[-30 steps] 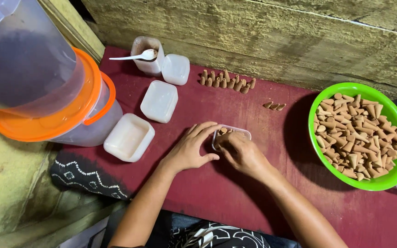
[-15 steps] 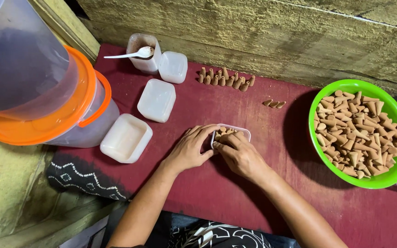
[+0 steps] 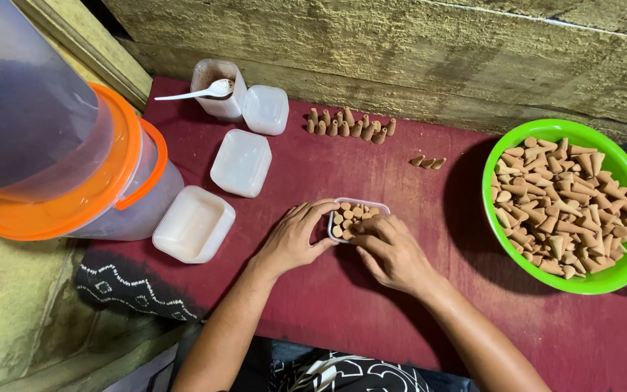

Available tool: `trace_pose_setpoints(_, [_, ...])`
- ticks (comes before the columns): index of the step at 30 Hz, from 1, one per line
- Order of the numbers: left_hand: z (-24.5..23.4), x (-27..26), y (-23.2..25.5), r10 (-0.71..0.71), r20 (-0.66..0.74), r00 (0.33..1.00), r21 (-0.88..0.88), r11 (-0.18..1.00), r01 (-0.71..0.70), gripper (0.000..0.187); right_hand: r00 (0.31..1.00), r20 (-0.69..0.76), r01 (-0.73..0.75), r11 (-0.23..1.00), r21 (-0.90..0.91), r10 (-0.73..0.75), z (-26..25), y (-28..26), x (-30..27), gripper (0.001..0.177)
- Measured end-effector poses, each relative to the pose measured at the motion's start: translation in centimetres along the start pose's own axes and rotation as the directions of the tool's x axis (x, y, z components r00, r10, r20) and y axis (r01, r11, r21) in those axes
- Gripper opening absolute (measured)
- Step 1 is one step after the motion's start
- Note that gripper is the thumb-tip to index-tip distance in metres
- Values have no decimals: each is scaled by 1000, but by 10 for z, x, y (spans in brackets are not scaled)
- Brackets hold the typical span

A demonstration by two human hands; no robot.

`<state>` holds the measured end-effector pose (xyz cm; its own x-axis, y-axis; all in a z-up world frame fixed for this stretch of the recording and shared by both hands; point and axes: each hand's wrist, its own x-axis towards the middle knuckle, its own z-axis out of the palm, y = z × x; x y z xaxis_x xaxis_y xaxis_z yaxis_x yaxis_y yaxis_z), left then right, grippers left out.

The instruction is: Packaging incense cones into small plastic containers

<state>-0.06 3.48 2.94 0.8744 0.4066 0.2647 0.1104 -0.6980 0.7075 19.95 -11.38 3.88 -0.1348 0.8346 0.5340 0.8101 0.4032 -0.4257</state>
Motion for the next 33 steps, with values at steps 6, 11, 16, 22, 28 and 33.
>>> trace_pose_setpoints(6, [-2,0,0,24,0,1000,12,1000,-24,69,981,-149,-116,992,50,122,-4,35,-30,14])
trace_pose_setpoints(11, [6,-3,-5,111,-51,992,105,989,-106,58,835,-335,-443,894,58,436,-22,78,-24,27])
trace_pose_setpoints(16, [11,-5,-7,228,-73,971,266,943,-201,30,731,-452,-473,857,204,511,-16,138,-30,42])
trace_pose_setpoints(22, [19,-7,-17,331,-146,932,278,918,-282,6,700,-442,-537,822,193,561,8,195,-51,39])
trace_pose_setpoints(28, [18,-5,-17,342,-150,928,254,920,-298,4,689,-459,-537,820,196,561,6,193,-54,12])
trace_pose_setpoints(33, [20,-7,-19,352,-149,924,263,915,-306,5,686,-470,-572,811,124,556,-8,139,-44,9])
